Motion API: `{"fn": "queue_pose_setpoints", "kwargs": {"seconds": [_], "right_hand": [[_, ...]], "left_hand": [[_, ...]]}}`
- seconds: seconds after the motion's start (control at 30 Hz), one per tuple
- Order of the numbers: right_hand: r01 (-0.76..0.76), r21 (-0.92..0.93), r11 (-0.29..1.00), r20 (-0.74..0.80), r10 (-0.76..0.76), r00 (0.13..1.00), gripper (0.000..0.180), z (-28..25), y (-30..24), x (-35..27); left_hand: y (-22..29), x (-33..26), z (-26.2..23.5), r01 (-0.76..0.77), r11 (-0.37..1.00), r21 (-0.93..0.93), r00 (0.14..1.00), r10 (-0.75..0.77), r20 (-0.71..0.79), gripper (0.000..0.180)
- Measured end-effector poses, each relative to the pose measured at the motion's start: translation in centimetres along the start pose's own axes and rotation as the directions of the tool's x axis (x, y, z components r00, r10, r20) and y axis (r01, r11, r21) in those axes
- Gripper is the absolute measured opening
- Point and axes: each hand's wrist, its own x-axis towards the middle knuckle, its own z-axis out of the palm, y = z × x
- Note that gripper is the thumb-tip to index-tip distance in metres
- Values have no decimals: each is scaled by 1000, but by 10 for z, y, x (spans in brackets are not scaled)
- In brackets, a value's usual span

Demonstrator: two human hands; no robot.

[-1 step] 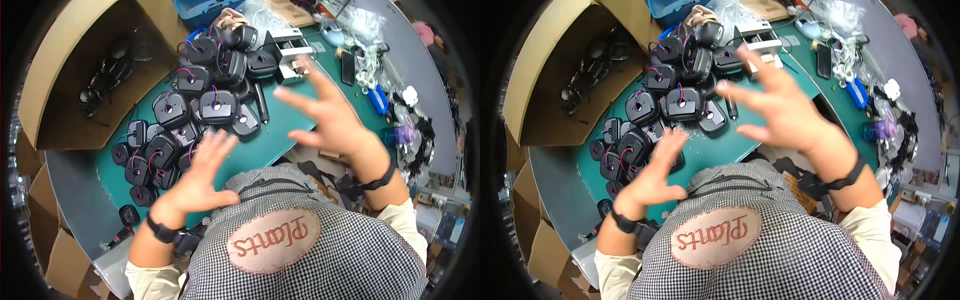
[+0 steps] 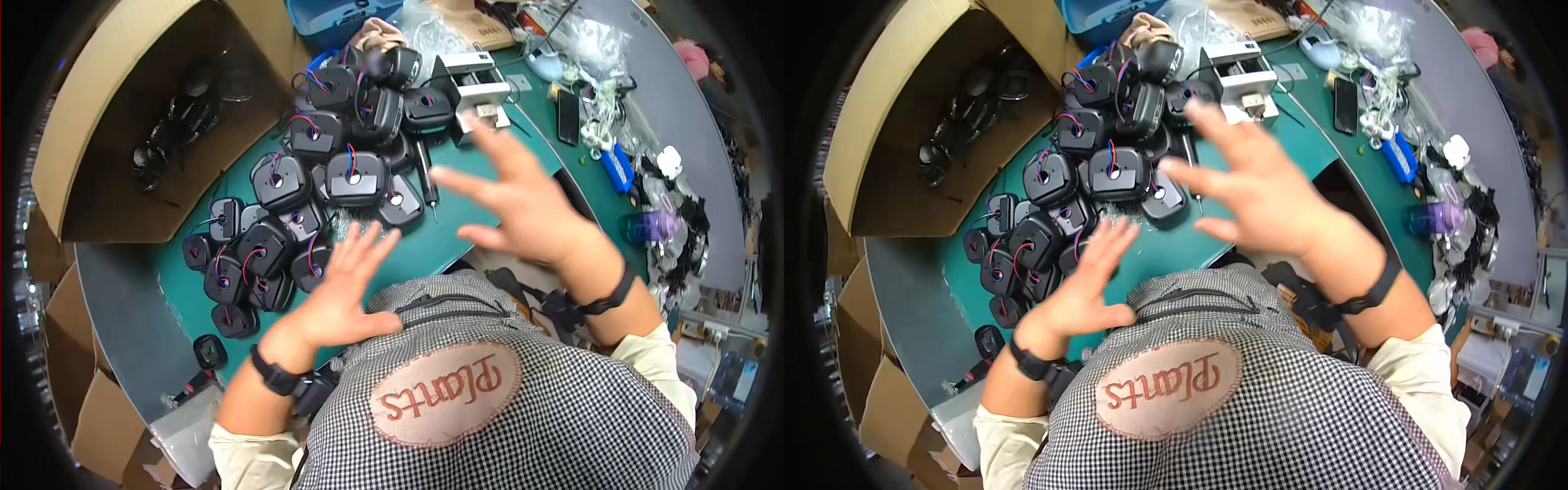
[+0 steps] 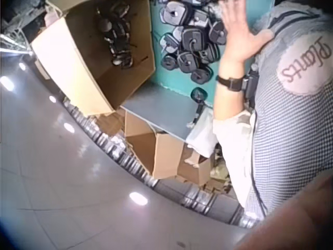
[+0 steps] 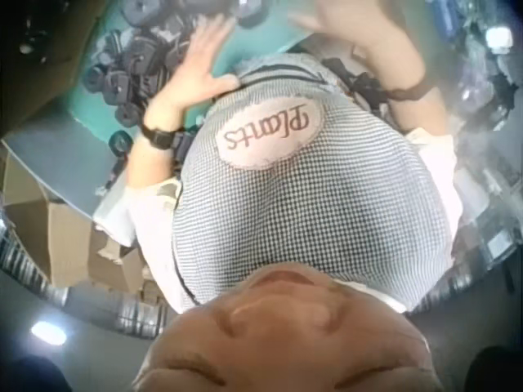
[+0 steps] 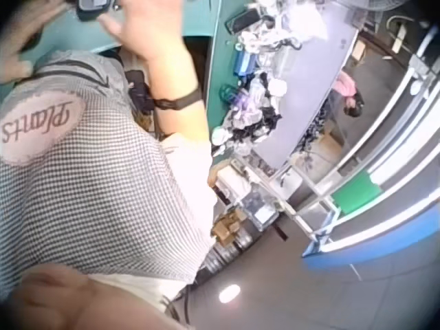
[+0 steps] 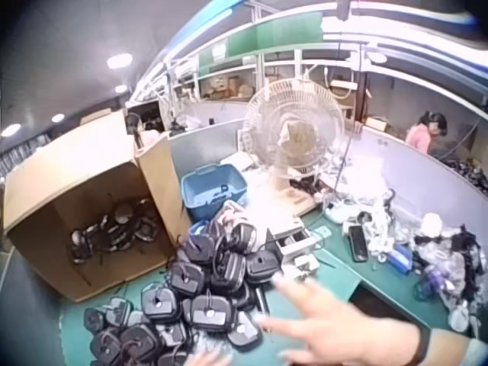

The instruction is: Assembling and inspecting black plastic enclosures with internal wiring at a factory workstation.

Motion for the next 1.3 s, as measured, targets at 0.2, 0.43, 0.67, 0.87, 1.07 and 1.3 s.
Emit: {"fn": "queue_pose_setpoints", "kwargs": {"seconds": [0.2, 0.43, 0.67, 0.87, 1.07, 1.3], "right_hand": [[-271, 563, 781, 471, -34, 881, 67, 55, -25, -21], [-464, 817, 343, 575, -422, 701, 69, 110, -3, -78], [-597, 733, 326, 680, -364, 636, 75, 118, 20, -83], [-753, 595, 281, 772, 62, 633, 67, 125, 90, -91], [-558, 770, 310, 455, 345, 821, 60, 67, 134, -51], [-398, 805, 440, 250, 357, 900, 54, 25, 146, -32]], "left_hand": [[-38, 8, 76, 149, 829, -539, 972, -24, 232, 79], [-9, 31, 81, 375, 657, -655, 851, 38, 525, 73], [-66, 51, 115, 508, 549, -664, 820, -74, 567, 64], [-86, 58, 54, 390, 471, -791, 914, -301, 272, 64], [-66, 60, -6, 108, 652, -750, 822, -483, -302, 53], [-41, 59, -35, 62, 944, -325, 691, -276, -668, 72]]}}
